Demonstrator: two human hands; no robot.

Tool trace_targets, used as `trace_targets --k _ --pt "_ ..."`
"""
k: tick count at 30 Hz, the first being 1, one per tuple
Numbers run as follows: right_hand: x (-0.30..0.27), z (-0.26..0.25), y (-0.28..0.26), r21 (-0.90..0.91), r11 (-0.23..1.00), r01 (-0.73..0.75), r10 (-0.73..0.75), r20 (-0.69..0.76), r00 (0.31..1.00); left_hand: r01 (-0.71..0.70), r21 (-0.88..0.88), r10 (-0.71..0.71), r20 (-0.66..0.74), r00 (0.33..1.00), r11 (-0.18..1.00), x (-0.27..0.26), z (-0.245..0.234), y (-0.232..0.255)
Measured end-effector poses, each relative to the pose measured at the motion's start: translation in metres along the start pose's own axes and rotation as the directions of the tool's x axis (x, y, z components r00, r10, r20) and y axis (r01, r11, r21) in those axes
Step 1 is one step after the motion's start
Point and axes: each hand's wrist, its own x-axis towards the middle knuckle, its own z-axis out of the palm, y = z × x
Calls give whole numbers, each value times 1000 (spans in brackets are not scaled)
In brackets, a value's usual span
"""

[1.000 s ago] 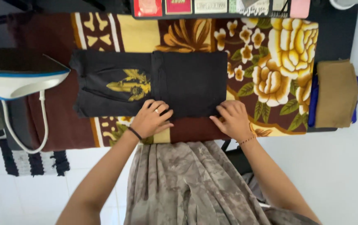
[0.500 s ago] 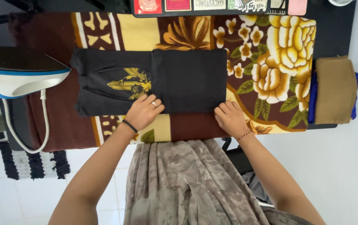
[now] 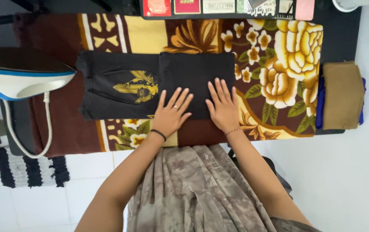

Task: The recorder irons a black t-shirt and then carefully folds it on a desk surface.

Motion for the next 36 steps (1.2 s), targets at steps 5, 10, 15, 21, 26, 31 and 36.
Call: trace_targets --k 5,10,15,21,26,31,36 --pt "-20 5 17 -72 965 -252 247 -68 967 304 -21 -304 4 953 952 -38 -49 -20" --pt "9 -7 -46 345 917 -203 275 -176 945 701 -212 -683 -530 503 681 -110 -95 -90" --pt "36 -2 -142 503 861 70 14 -162 987 624 -465 -664 -738 118 628 -127 -124 -182" --pt "34 8 -214 596 787 160 -117 -110 987 298 -799 -853 -484 197 522 -146 -114 -280" --pt "23 -19 -232 584 750 311 -358 -38 933 365 -805 -829 -257 497 468 -117 -186 -254" --pt "17 -75 -246 639 683 355 -321 -175 931 423 -855 -836 -22 548 300 -84 -231 -134" --pt "15 -90 -229 906 423 -28 -59 58 997 341 -936 -718 296 630 -87 -69 -182 -39"
